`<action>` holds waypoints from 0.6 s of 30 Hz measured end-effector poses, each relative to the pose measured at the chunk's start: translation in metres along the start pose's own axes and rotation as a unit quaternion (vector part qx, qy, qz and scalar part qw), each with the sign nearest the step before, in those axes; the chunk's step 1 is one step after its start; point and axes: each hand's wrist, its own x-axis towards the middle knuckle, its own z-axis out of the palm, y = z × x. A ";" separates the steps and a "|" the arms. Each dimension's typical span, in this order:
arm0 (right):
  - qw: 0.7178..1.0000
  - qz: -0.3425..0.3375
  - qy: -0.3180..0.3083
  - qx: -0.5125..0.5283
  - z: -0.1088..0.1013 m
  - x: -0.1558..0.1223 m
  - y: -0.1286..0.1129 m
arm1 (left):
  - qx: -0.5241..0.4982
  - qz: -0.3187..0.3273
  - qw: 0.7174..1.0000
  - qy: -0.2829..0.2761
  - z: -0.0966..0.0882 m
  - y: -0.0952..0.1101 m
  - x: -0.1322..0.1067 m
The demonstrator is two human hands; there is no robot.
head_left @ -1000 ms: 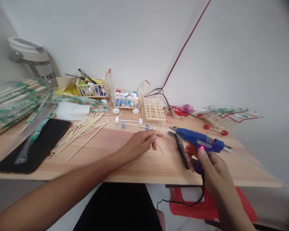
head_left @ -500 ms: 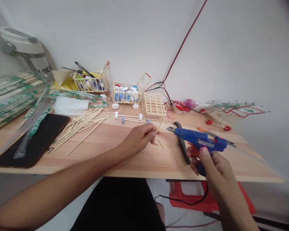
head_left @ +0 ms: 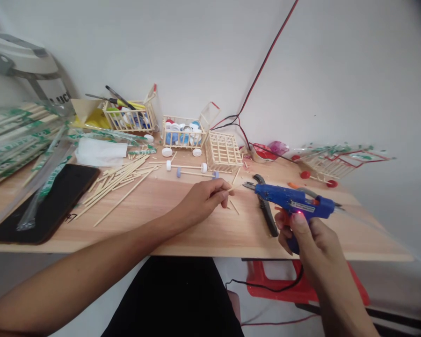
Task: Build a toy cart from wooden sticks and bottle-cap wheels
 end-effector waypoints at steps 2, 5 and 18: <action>1.000 0.001 0.008 -0.004 0.001 0.000 -0.001 | -0.005 0.000 1.000 -0.004 0.000 0.000 0.000; 1.000 -0.003 0.010 0.005 0.002 0.000 -0.004 | -0.010 -0.001 1.000 -0.007 0.000 -0.001 0.001; 1.000 -0.012 0.000 -0.003 0.000 -0.001 -0.004 | -0.002 0.009 1.000 -0.006 0.000 -0.002 0.001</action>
